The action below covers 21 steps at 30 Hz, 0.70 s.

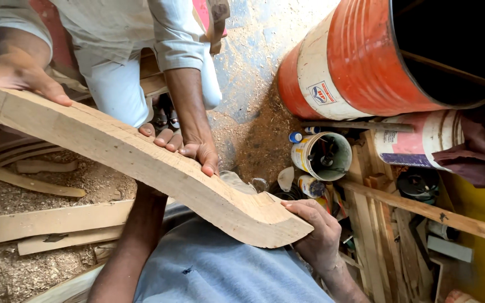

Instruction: The person uses a band saw to cut a curved wooden piece, followed by a series of straight cuts into the side of a wooden board. Finally, they pick up a large wooden plank and make a straight cut into its end.

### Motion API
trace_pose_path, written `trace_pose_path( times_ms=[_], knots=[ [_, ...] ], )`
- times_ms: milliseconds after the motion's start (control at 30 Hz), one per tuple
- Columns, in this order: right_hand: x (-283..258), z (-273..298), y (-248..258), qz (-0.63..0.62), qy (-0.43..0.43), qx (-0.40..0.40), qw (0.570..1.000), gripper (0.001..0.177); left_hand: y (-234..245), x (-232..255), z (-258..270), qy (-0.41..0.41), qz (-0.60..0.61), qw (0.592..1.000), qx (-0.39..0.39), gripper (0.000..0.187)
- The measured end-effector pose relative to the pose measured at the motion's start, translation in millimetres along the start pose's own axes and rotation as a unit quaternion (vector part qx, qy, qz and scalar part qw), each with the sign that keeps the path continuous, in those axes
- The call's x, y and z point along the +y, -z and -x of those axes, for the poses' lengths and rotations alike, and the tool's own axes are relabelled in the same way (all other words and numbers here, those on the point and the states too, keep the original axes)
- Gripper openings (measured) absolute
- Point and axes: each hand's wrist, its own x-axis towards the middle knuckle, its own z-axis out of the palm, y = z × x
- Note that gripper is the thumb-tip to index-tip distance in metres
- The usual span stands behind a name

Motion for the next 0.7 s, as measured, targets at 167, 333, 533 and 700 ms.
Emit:
trace_pose_path(
  times_ms=[167, 333, 533, 700],
  knots=[
    [-5, -11, 0, 0.001, -0.022, 0.011, 1.000, 0.042, -16, -3, 0, -0.045, -0.047, 0.996, 0.052, 0.022],
    [28, -6, -1, -0.050, -0.132, 0.008, 0.990, 0.048, 25, -9, 3, -0.090, -0.098, 0.983, 0.125, 0.043],
    [10, -60, 53, -0.204, -0.154, -0.096, 0.962, 0.107, 79, -23, -9, -0.091, -0.088, 0.975, 0.181, 0.062],
    [-76, -149, 30, 0.050, -0.081, -0.162, 0.982, 0.133, 78, -36, -31, -0.066, -0.094, 0.984, 0.137, 0.072]
  ],
)
